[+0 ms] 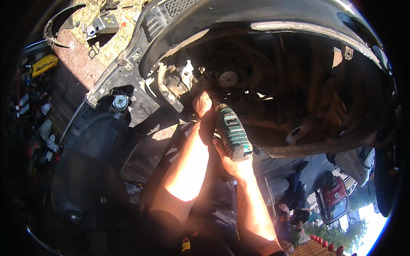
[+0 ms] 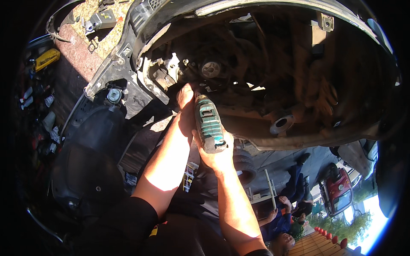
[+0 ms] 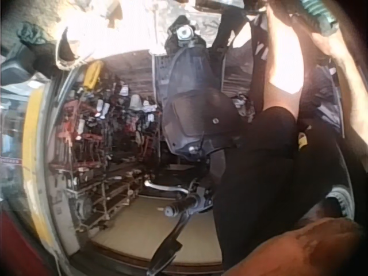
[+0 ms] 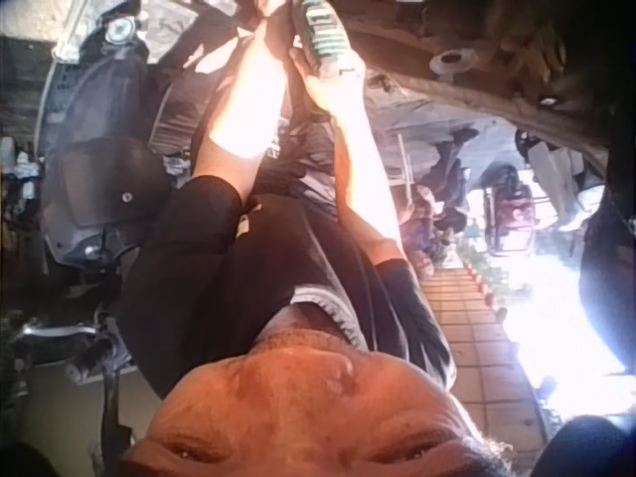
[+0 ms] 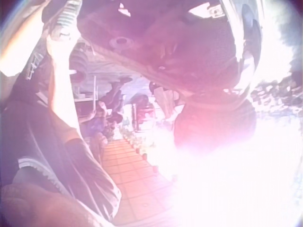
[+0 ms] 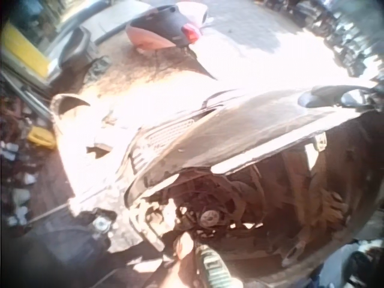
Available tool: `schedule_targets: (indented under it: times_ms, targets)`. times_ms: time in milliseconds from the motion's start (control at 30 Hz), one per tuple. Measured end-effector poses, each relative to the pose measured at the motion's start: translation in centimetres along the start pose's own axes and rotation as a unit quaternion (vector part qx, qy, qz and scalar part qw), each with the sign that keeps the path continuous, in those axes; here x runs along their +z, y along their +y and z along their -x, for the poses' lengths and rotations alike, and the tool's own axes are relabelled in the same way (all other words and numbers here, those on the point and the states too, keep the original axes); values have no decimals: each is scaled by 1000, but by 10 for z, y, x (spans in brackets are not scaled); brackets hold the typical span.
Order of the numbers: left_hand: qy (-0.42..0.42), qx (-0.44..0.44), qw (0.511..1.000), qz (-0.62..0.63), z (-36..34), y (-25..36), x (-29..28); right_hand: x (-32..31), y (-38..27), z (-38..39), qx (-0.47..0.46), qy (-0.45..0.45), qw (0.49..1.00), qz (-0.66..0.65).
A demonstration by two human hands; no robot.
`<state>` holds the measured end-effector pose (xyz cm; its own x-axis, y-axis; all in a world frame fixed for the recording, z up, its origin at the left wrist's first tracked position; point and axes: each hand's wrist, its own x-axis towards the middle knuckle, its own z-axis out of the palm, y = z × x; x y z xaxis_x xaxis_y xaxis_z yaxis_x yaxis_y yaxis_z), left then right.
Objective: The person retrieves a new scooter part from a cluttered workshop, wipes it with a cloth, and installs it into the front wheel area of a scooter. They use a cordless drill and a screwdriver to remove and secure components, then manually adjust the part into place.
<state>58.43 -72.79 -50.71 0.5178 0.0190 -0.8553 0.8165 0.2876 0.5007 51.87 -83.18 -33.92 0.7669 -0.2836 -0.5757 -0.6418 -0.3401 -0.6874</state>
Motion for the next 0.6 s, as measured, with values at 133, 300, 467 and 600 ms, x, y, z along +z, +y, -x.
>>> schedule_targets:
  times_ms: [133, 300, 467, 600]
  targets:
    - [67, 215, 906, -360, 10, 44, 44, 0, 5, 4, 13, 10, 1000, -24]
    - [-59, 98, 718, -686, -9, 108, 89, 3, 6, 3, 70, 6, 997, -34]
    - [-153, 61, 655, -737, -26, 125, 91, 2, 9, 3, 137, -10, 988, -64]
    - [-121, 92, 729, -668, -35, 109, 75, 4, 15, 4, 191, -32, 979, -55]
